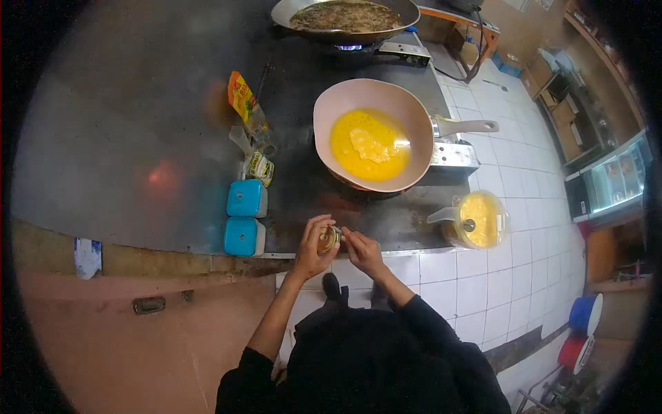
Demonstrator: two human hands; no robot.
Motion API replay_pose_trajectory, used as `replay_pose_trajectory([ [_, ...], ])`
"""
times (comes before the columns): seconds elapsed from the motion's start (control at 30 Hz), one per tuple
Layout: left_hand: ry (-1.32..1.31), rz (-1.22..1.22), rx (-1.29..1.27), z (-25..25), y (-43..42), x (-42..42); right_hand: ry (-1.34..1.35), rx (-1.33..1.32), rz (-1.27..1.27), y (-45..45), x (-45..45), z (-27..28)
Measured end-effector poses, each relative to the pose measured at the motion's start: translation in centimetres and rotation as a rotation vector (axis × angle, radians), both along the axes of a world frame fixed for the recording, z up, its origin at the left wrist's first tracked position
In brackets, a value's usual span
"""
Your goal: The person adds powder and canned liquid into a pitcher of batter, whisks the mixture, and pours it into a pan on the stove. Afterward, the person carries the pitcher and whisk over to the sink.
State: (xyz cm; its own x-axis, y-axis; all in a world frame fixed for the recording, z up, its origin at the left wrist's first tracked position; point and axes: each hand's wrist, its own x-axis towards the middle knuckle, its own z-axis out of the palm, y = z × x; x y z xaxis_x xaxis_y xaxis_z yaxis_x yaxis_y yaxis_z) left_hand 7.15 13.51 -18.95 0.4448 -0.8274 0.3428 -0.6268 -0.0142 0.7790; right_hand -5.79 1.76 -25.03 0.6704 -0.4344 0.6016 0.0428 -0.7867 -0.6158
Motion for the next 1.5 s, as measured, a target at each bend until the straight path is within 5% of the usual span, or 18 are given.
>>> replay_pose_trajectory([
  [0.07,0.124,-0.054,-0.073,-0.4,0.2,0.5,-0.019,0.032,0.009,-0.4,-0.3,0.3],
  [0.2,0.188,-0.001,-0.167,-1.9,0.3,0.3,0.401,-0.053,-0.115,-3.4,-2.9,-0.2],
  [0.4,0.866,0.579,-0.555,-1.5,2.9,2.6,0.357,-0.186,-0.176,-2.9,-0.1,1.8],
  [0.53,0.520,0.812,-0.268,-2.0,7.6,9.3,0.084,-0.154,-0.011,1.1,6.7,10.3],
  [0.6,-0.197,0.815,0.112,-0.3,7.8,14.1,0.201,-0.136,0.120,2.9,11.0,12.4],
  [0.8,-0.214,0.626,0.615,0.1,5.5,20.9,0.623,-0.039,0.277,5.3,16.7,11.2],
  [0.9,-0.194,0.540,0.661,1.3,5.3,22.2,0.787,0.029,0.264,5.3,17.5,9.9],
  [1.13,-0.153,0.569,0.237,10.6,7.9,19.6,0.734,0.039,0.196,4.0,24.1,6.8],
  [1.27,-0.050,0.728,-0.030,10.7,11.5,15.9,0.843,0.072,0.204,6.3,29.8,6.5],
  [1.33,-0.041,0.845,-0.103,8.4,13.5,13.3,0.807,0.007,0.195,7.1,32.5,1.4],
  [1.5,0.088,0.926,-0.051,5.7,17.5,7.5,0.648,-0.013,0.055,9.0,33.4,-0.3],
])
